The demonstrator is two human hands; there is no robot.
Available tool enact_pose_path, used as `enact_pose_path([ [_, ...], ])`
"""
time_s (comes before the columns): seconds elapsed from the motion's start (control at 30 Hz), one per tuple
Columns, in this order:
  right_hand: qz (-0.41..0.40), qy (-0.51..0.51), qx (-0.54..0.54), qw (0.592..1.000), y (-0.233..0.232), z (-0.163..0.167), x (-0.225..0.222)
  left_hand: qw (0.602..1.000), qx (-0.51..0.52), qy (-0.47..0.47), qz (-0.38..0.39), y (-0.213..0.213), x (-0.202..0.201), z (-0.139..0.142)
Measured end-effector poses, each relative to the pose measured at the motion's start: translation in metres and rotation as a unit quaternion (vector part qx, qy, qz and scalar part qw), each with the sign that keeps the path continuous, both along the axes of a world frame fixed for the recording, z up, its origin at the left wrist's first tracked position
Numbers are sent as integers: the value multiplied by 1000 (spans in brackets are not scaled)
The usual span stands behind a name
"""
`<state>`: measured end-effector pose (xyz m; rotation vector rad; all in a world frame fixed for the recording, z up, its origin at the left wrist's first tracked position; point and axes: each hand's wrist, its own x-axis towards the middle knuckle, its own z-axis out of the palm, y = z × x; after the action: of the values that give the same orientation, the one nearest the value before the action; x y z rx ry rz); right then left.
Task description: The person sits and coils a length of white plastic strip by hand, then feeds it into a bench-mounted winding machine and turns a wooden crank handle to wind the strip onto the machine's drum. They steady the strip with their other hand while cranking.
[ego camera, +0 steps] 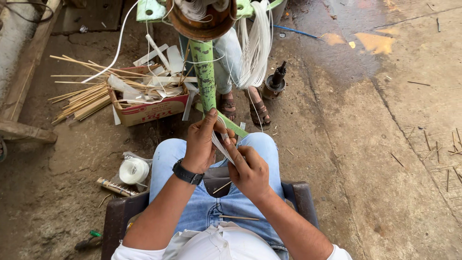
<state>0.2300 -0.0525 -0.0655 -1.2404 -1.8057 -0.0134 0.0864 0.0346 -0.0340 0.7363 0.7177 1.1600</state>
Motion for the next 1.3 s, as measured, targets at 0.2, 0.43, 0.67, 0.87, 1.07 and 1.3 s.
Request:
enact_pose_path([
  [0.2,-11,47,-64,997,11,4,5,981,48,161,-97,0,-13,15],
  [0.43,1,47,-101,994,10,3,8,957,167,213,-105,-3,-16,14],
  [0.67,18,56,-116,991,10,-4,12,971,130,196,-46,-5,-9,4],
  [0.87,22,72,-103,992,8,8,10,975,154,161,-17,2,1,6],
  [1.07,-15,15,-57,998,4,12,4,972,182,128,70,-5,22,10],
  [1.3,-62,-16,-37,997,-1,24,-6,971,217,89,-54,-11,2,32],
])
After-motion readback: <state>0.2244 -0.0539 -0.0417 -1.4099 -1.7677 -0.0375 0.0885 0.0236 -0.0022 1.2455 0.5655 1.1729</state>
